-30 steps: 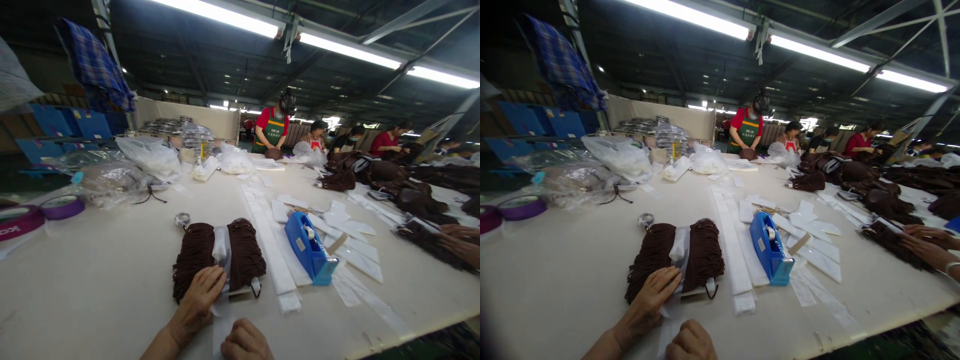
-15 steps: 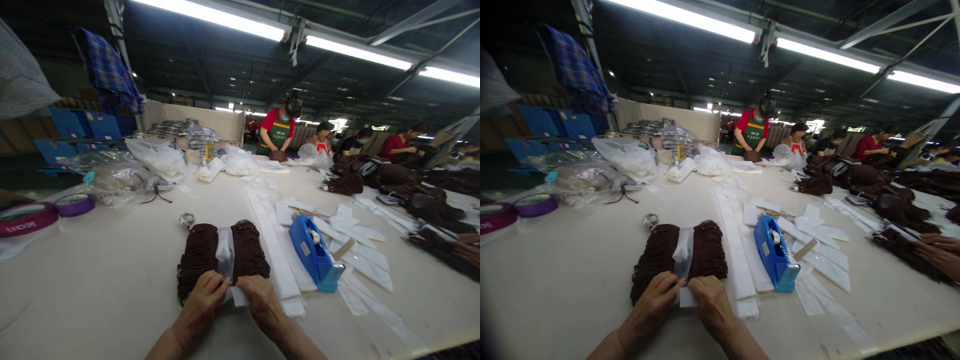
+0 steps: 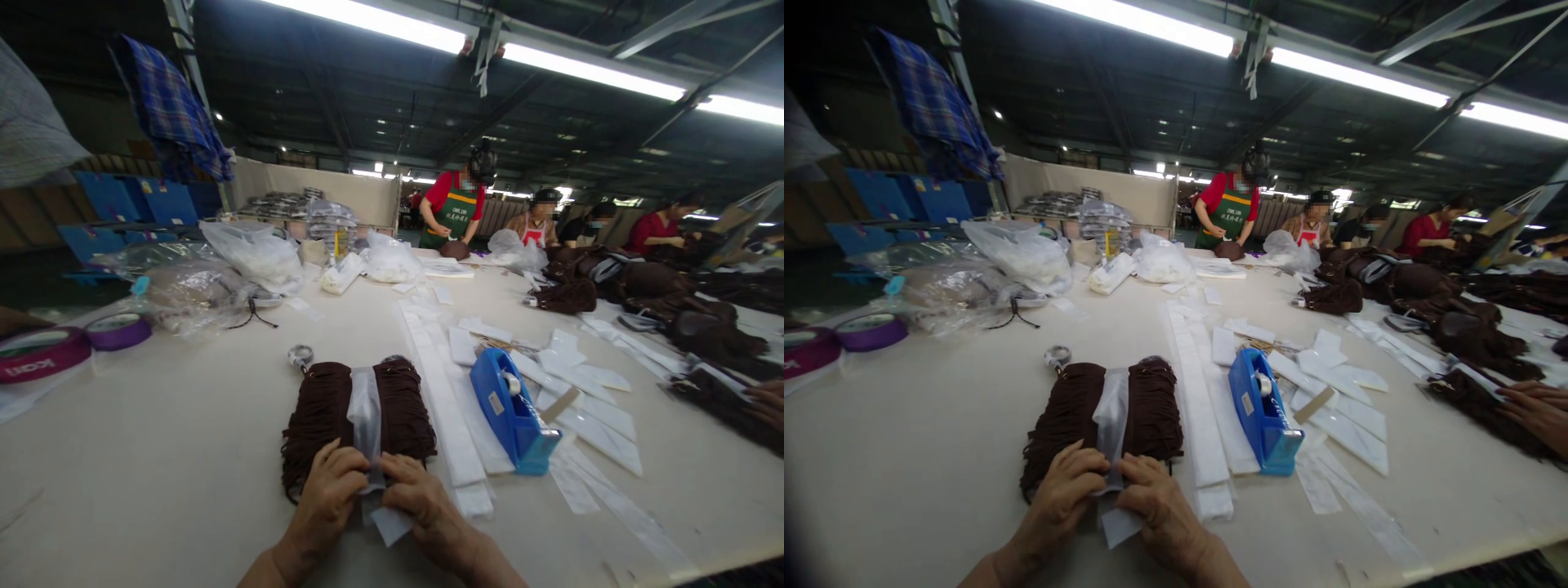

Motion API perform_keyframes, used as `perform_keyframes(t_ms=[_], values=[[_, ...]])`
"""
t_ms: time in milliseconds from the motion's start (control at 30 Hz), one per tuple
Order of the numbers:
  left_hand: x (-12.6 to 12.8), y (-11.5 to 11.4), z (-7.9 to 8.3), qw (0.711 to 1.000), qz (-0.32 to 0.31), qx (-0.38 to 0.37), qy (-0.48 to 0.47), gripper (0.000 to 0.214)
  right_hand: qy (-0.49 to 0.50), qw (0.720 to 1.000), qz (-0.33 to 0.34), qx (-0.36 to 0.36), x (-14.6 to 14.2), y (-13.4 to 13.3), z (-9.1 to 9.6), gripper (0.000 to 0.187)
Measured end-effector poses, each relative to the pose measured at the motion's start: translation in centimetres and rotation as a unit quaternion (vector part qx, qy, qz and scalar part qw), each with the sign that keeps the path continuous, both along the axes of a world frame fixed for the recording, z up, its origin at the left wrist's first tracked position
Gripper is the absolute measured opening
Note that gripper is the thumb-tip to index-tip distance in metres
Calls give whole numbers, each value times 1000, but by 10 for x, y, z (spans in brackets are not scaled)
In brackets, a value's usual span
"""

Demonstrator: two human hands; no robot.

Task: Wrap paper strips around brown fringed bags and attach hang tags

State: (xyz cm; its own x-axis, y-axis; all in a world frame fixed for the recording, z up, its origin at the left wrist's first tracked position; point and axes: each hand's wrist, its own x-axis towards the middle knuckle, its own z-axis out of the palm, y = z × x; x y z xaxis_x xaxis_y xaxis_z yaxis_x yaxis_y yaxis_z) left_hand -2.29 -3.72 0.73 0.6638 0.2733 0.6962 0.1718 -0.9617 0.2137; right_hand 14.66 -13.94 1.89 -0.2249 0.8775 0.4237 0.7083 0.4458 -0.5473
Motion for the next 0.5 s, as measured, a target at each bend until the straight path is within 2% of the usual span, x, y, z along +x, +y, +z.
perform_keyframes(t_ms=[167,267,367,433,500], values=[[2,-6,-3,997,-21,73,-8,31,-10,1000,-15,-23,3,-3,-11,17],[-1,-8,-2,997,-15,70,-1,27,-66,998,-6,-21,2,-3,-14,19],[-10,-7,7,998,-46,18,34,21,-100,995,-8,-21,2,-1,-18,16],[-15,-2,14,994,-72,-53,68,22,-113,993,0,-27,3,0,-21,14],[-16,5,19,989,-66,-110,78,23,-122,992,12,-30,4,1,-25,13]])
